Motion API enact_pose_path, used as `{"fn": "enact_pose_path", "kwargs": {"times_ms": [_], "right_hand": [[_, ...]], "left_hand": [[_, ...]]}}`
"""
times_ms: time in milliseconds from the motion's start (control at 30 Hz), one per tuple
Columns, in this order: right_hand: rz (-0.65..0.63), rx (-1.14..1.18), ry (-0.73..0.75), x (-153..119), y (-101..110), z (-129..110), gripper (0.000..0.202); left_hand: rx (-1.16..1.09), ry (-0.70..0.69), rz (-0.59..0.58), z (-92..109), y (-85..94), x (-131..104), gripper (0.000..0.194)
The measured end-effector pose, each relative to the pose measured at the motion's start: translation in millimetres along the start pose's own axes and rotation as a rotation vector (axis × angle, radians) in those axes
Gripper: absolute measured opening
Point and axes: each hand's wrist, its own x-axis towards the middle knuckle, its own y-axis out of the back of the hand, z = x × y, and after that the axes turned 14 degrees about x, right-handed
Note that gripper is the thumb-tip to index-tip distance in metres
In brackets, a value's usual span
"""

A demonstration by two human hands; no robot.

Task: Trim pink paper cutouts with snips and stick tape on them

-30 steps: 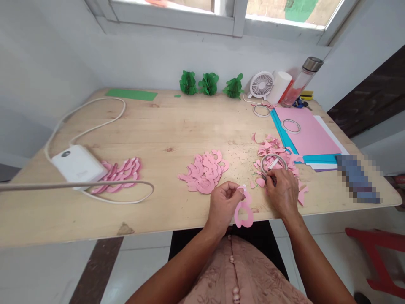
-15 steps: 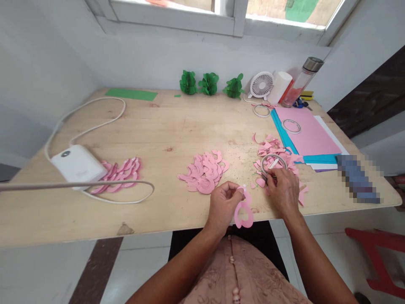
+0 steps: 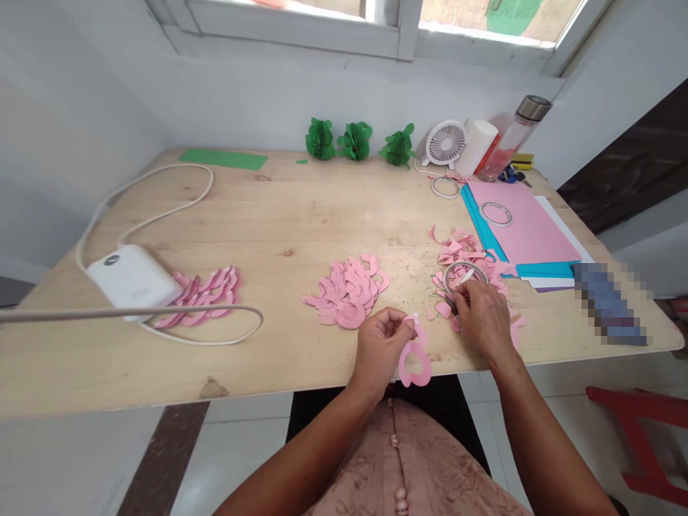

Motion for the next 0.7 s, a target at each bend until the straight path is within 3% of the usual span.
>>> {"fn": "enact_pose_path", "kwargs": {"times_ms": [167,700], "right_hand": [[-0.012,-0.023,0.022,1.0,-3.8,2.5,0.013],[0.208,0.126,-0.008,-9.5,-7.4,0.6,0.011]], "left_hand": [[-0.015,0.002,0.002,-0.2,0.0,-0.3,0.01],[-0.004,-0.001,0.006,-0.4,0.1,-0.1,0.009]]}}
